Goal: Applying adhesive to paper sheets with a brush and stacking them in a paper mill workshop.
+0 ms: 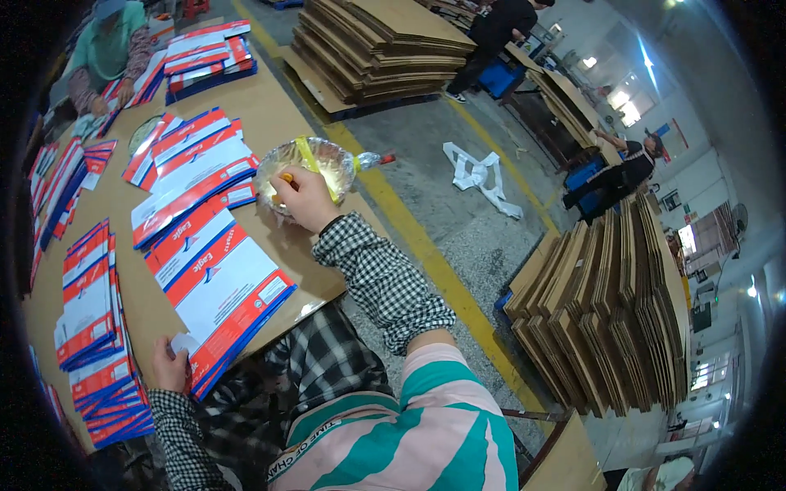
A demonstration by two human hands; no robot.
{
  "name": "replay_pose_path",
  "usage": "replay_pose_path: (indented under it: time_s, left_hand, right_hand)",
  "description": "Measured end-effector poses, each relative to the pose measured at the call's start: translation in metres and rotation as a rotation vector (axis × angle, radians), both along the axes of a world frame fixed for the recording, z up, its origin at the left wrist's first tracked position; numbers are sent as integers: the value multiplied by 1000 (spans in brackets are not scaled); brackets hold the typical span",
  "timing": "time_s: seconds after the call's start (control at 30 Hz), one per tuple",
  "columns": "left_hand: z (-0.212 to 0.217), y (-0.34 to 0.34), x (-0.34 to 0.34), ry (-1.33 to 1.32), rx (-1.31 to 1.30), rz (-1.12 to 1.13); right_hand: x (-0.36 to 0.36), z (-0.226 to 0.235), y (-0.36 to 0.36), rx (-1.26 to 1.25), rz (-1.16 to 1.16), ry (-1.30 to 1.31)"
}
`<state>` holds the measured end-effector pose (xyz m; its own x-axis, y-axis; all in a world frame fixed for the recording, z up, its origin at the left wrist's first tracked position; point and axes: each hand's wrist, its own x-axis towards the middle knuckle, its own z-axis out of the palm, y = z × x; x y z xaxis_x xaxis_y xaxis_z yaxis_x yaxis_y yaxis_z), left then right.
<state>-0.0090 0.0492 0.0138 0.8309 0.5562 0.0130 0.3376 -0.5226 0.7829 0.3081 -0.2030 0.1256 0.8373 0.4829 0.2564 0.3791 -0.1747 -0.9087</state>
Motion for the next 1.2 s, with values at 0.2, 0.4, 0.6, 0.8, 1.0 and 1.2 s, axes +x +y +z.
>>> replay_pose_path:
  time_s: [0.2, 0.4, 0.6, 0.8, 1.0, 1.2]
  left_hand:
    - [2, 10, 4, 165, 186, -51]
    - [18, -2, 17, 143, -182, 50]
    - [-22, 12, 0, -117, -331, 154]
    - [-13, -8, 6, -125, -292, 366]
    - [-9, -36, -5, -418, -191, 391]
    - [10, -54, -6, -394, -191, 351]
  right_hand:
    - [-11, 27, -18, 305, -173, 177]
    - [-23, 21, -28, 644, -210, 512]
    - [-71, -25, 17, 531, 53, 842]
    - [-129, -68, 51, 508, 215, 1100]
    - [-143, -78, 79, 450, 239, 1206]
    - [-141, -66, 78, 359, 253, 1106]
